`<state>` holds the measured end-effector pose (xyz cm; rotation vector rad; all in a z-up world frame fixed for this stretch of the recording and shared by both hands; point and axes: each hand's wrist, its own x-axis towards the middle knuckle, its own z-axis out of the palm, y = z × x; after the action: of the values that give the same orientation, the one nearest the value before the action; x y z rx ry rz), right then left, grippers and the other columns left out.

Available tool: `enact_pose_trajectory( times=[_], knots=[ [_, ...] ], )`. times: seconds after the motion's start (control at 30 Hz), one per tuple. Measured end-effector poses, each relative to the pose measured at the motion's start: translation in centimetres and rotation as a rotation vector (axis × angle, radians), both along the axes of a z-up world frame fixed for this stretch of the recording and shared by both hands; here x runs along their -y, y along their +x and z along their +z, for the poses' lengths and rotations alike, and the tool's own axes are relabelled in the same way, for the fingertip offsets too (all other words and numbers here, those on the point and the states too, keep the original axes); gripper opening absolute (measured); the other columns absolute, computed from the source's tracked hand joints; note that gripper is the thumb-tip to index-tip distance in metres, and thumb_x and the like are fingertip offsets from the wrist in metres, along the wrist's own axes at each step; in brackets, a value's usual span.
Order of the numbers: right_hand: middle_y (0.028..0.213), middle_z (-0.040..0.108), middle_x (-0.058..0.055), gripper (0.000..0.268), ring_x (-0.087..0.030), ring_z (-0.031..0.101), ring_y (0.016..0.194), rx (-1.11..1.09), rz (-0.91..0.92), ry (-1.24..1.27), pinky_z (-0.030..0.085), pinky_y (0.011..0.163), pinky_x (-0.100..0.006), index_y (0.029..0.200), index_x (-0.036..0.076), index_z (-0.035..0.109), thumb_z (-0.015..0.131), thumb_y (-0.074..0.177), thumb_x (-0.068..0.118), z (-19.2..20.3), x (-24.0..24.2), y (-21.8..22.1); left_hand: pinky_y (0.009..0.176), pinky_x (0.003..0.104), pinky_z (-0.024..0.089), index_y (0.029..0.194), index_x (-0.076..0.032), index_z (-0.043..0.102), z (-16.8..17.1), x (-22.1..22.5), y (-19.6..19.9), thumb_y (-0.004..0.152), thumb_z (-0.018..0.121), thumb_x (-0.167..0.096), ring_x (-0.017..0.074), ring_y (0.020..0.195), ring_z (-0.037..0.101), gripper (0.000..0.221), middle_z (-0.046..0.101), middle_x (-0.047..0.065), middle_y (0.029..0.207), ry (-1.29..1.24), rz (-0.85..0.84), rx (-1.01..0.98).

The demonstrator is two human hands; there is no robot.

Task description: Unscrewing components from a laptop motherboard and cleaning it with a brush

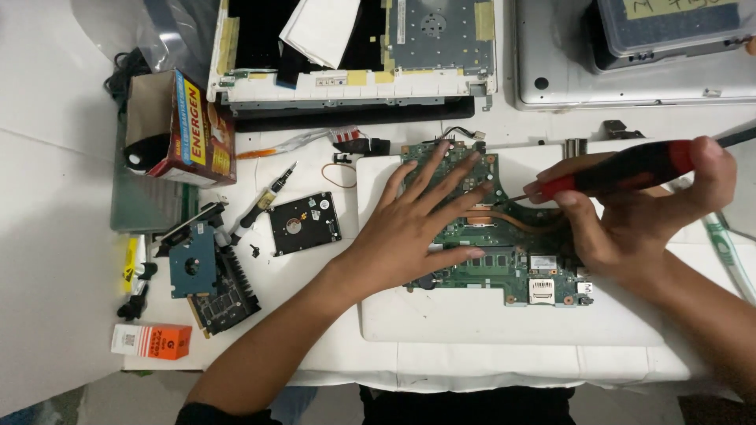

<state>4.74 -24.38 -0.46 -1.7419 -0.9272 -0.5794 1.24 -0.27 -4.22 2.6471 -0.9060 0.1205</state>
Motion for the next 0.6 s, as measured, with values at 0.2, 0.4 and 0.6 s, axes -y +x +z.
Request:
enact_pose_trajectory(
  times=[0.2,0.4,0.6],
  knots=[
    [0.150,0.013,-0.006,0.084,-0.030,0.027,0.135,0.105,-0.296,-0.047,0.044,0.099,-0.047,0.153,0.011,0.015,0.073,0.093,0.004,-4.6,3.2,0.7,0.132,0.057,0.018,0.162,-0.024,0.033,0.0,0.0,0.0,0.103,0.062,-0.061,0.0327,0.163,0.009,0.076,0.018,0.006,0.174,-0.028,-0.016,0.003],
    [0.121,0.027,-0.054,0.088,-0.045,0.062,0.055,0.120,0.043,-0.062,0.053,0.053,-0.049,0.151,0.027,0.008,0.053,0.091,-0.018,0.5,0.1,0.9,0.132,0.057,0.016,0.164,-0.026,0.030,-0.1,0.0,0.2,0.103,0.063,-0.063,0.0335,0.164,0.009,0.079,0.017,0.005,0.174,0.009,-0.014,0.004],
    [0.128,0.049,-0.029,0.053,-0.043,0.073,0.110,0.271,0.061,-0.251,0.063,0.089,-0.044,0.134,0.011,0.049,0.081,0.097,0.029,-0.8,4.7,1.4,0.131,0.056,0.016,0.165,-0.028,0.027,-0.4,0.0,0.4,0.102,0.061,-0.067,0.0326,0.163,0.006,0.081,0.012,0.005,0.174,0.077,-0.013,0.019]
  ],
)
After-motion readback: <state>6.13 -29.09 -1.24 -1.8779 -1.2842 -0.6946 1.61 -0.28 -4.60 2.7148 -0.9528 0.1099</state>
